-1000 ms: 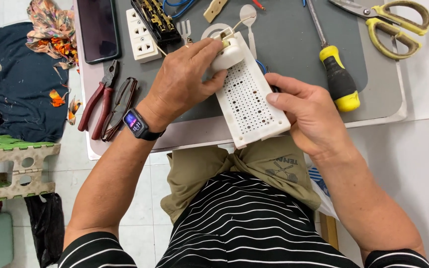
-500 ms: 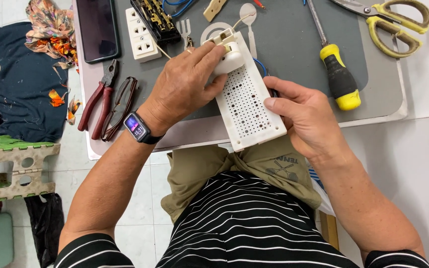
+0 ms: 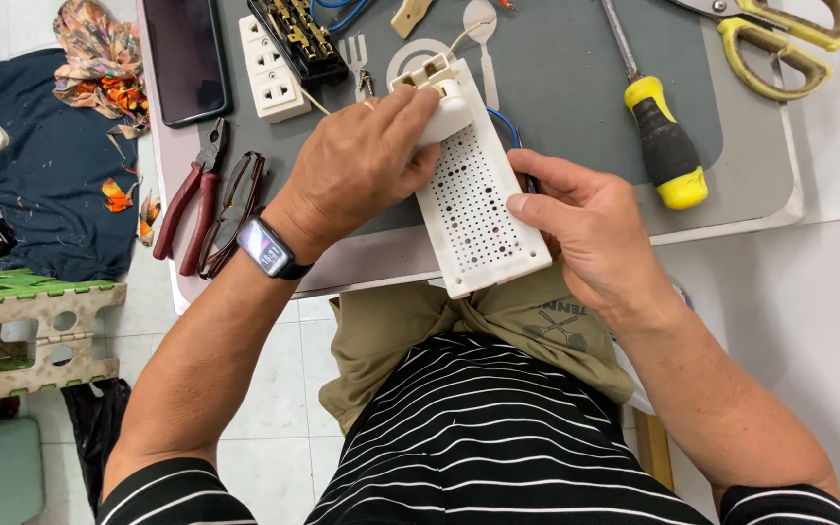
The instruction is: The person inserts wires into a white plastic electrical component and secures them using a screwdriver. They manipulate the component and wires, tightening the connections to ensure they are held in place.
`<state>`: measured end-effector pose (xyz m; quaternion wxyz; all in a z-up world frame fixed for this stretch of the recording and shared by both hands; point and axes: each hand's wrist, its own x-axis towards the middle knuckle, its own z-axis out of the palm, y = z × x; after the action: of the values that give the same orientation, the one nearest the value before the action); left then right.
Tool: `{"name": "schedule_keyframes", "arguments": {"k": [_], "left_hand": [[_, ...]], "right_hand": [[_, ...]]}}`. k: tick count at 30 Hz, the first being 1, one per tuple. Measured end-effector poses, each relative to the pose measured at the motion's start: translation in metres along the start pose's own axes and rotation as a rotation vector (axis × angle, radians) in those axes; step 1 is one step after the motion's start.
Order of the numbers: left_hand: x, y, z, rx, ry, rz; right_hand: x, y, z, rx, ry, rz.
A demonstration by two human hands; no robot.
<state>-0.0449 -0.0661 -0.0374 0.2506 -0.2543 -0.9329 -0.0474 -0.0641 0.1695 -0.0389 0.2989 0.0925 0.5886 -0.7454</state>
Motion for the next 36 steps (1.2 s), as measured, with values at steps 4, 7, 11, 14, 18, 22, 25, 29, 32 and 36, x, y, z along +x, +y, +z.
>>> {"name": "schedule_keyframes", "arguments": {"k": [4, 7, 11, 14, 18, 22, 25, 29, 32, 36], "left_hand": [[0.003, 0.002, -0.007, 0.366, -0.009, 0.174], [0.002, -0.001, -0.009, 0.354, -0.065, 0.192], [-0.002, -0.004, -0.006, 0.219, -0.077, 0.115], [-0.006, 0.001, -0.005, 0.21, -0.088, 0.07], [-0.016, 0.001, 0.004, 0.197, -0.021, 0.034], [-0.021, -0.001, 0.008, 0.124, -0.001, 0.023], [-0.021, -0.002, 0.008, 0.076, 0.006, 0.02], [-0.02, -0.002, 0.007, 0.052, 0.013, 0.023], [-0.019, 0.0, 0.005, 0.023, 0.001, 0.005], [-0.023, -0.002, 0.006, 0.008, -0.025, 0.0]], "right_hand": [[-0.002, 0.001, 0.001, -0.022, -0.028, -0.06], [-0.003, -0.003, 0.002, -0.022, -0.026, -0.046], [-0.004, -0.003, 0.002, -0.116, -0.062, -0.102], [-0.01, -0.006, 0.0, -0.725, 0.021, -0.465], [-0.005, -0.009, -0.007, -0.858, -0.04, -1.017], [0.003, -0.021, -0.018, -0.959, -0.131, -0.71], [0.015, -0.025, -0.027, -1.075, -0.196, -0.805], [0.033, -0.024, -0.024, -0.945, -0.241, -0.883], [0.044, -0.017, -0.021, -0.961, -0.236, -0.986], [0.048, -0.014, -0.016, -0.936, -0.288, -1.021]]}}
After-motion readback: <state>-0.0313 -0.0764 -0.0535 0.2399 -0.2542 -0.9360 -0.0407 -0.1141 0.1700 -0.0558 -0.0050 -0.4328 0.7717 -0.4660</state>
